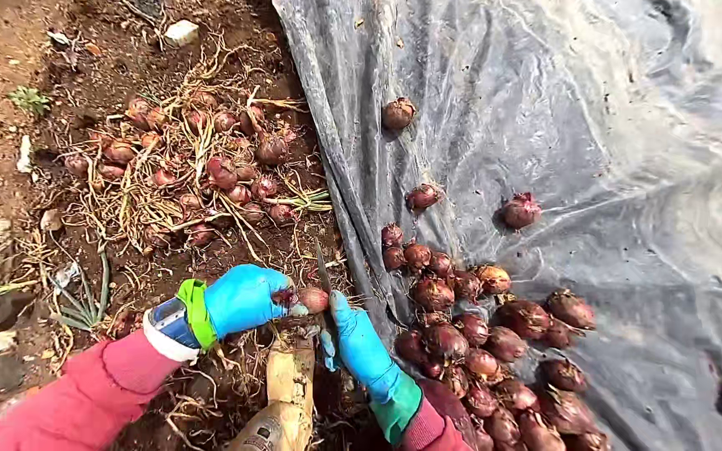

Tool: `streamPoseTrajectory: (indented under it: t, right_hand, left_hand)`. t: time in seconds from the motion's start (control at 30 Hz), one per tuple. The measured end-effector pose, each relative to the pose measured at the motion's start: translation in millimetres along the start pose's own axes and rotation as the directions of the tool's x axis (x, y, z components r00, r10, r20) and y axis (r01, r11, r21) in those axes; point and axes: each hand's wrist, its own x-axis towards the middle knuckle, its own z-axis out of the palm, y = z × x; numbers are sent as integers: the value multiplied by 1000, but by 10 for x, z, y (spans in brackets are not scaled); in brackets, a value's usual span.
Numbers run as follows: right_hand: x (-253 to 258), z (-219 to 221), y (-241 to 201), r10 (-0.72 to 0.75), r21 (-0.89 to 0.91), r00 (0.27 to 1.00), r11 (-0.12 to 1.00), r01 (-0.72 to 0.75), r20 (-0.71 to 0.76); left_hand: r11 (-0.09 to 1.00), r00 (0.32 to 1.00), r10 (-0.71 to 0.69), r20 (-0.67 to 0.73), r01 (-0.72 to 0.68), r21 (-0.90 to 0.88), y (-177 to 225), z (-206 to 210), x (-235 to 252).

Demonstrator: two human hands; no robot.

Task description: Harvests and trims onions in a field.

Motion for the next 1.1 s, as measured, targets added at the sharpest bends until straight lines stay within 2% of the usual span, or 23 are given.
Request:
streamPoseTrajectory:
  t: [0.03,0.07,0.1,0.13,0.17,0.23,0.27,0.3,0.37,0.43,0.5,0.53,0.6,0.63,0.67,0.73,0.77,0.83,0.93,1.03,1.1]
  right_hand:
    - [4,-85,39,22,-17,1000,1000,-21,2]
    - [-8,-129,103,39,-16,999,999,-40,-15]
    - [-26,-146,171,68,-29,997,997,-69,-27]
    - [-37,-152,222,104,-73,994,992,-105,-10]
    - [-53,-159,254,133,-144,990,982,-125,49]
    - [-130,-181,271,132,-227,984,968,-103,116]
    - [-203,-210,269,99,-194,993,977,-86,60]
    - [-280,-254,281,43,-107,998,993,-47,-45]
    - [-406,-399,290,16,135,952,991,27,-307]
    - [-493,-616,306,77,263,885,963,52,-458]
    - [-568,-753,384,95,272,869,961,47,-486]
    - [-609,-758,427,110,260,872,966,21,-477]
    - [-630,-679,512,163,245,878,968,-54,-451]
    - [-616,-612,561,195,249,880,964,-92,-433]
    - [-588,-528,599,207,233,885,966,-116,-416]
    - [-501,-350,644,164,107,911,985,-133,-379]
    - [-482,-278,666,148,50,926,989,-139,-348]
    - [-447,-173,705,138,-17,950,989,-148,-281]
    - [-388,-98,733,151,-33,957,986,-164,-248]
    - [-383,-116,727,152,-18,957,987,-161,-248]
    - [-406,-144,746,165,-2,953,985,-171,-255]
  left_hand:
    - [988,997,-35,-62,44,148,24,-104,12]
    - [978,986,-45,-159,75,192,45,-147,10]
    - [982,973,-49,-226,88,167,95,-138,0]
    - [981,973,-48,-224,88,171,184,-97,-6]
    - [971,990,-50,-132,79,227,312,-28,1]
    - [939,990,2,138,-50,342,567,218,87]
    - [940,973,36,229,-111,322,639,322,152]
    - [951,970,46,237,-115,287,632,348,217]
    - [971,996,-55,74,35,238,337,190,275]
    - [961,960,-234,-151,252,116,-206,-24,68]
    - [907,865,-411,-287,421,-27,-700,-136,-347]
    - [859,805,-508,-306,500,-110,-897,-110,-558]
    - [760,696,-648,-311,620,-197,-1262,167,-885]
    - [732,673,-677,-298,660,-171,-1433,422,-994]
    - [731,690,-673,-265,675,-99,-1595,734,-1065]
    - [769,769,-623,-139,635,68,-1896,1426,-1103]
    - [779,785,-615,-70,619,95,-1977,1746,-1122]
    - [771,772,-635,-1,634,60,-2042,2141,-1183]
    - [726,726,-687,29,687,-19,-2001,2160,-1166]
    - [762,763,-646,28,647,-28,-1940,2019,-1066]
    - [778,782,-623,-6,619,-107,-1864,1912,-988]
